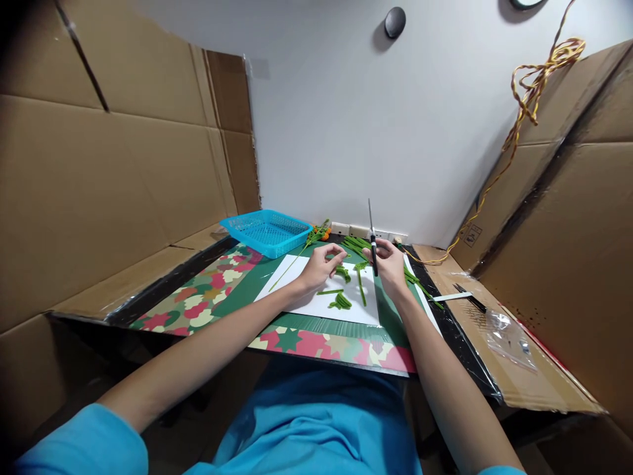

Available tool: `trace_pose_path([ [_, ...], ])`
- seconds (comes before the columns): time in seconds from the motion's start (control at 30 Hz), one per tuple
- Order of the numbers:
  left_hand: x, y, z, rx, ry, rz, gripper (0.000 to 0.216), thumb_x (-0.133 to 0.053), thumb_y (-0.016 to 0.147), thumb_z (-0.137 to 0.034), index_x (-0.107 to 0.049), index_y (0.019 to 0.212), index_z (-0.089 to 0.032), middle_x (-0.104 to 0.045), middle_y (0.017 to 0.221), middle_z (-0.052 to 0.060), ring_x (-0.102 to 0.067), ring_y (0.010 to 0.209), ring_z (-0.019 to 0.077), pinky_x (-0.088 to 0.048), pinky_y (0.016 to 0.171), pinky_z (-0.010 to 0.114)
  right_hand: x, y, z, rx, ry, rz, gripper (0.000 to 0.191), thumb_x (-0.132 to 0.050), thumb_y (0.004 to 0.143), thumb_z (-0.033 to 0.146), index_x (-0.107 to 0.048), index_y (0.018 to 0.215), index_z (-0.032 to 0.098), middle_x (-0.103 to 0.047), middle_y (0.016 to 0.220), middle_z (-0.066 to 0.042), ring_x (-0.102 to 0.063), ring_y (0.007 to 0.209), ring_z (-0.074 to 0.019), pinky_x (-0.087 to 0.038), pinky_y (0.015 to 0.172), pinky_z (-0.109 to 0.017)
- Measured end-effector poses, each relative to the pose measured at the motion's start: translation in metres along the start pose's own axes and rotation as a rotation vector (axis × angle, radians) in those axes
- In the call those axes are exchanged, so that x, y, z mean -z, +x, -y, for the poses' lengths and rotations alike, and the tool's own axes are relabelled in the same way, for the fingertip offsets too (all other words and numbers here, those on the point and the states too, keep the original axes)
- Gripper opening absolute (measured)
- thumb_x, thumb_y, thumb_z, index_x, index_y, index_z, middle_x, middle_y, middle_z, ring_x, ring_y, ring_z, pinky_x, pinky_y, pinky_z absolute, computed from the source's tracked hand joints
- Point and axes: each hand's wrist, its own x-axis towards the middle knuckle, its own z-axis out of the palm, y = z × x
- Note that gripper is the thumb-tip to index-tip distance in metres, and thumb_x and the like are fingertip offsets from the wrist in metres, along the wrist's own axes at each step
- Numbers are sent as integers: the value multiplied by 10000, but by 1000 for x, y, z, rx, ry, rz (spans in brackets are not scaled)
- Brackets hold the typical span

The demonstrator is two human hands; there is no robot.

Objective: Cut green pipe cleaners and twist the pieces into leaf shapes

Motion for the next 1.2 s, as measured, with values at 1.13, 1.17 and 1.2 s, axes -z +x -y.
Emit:
trace_pose_path([
  [1.13, -6, -18, -38, -194, 149, -228, 271, -584, 962, -483, -627, 959, -216, -639, 855, 26, -541, 636, 116, -373, 583, 222, -18, -26, 25, 409, -531, 76, 292, -651, 892, 359, -535, 1132, 238, -695, 943, -30, -675, 886, -203, -529, 861, -324],
  [1.17, -6, -18, -39, -195, 118, -224, 279, -571, 967, -489, -607, 942, -213, -623, 831, 18, -527, 611, 108, -368, 567, 223, -18, -26, 25, 412, -549, 63, 299, -658, 891, 376, -548, 1130, 234, -686, 919, -25, -665, 850, -195, -526, 825, -309],
  [1.2, -6, -17, -39, -191, 73, -220, 292, -555, 972, -496, -580, 917, -211, -605, 806, 10, -511, 582, 98, -362, 548, 223, -18, -26, 25, 413, -575, 44, 312, -659, 892, 396, -561, 1136, 228, -680, 906, -24, -652, 818, -188, -521, 788, -296],
])
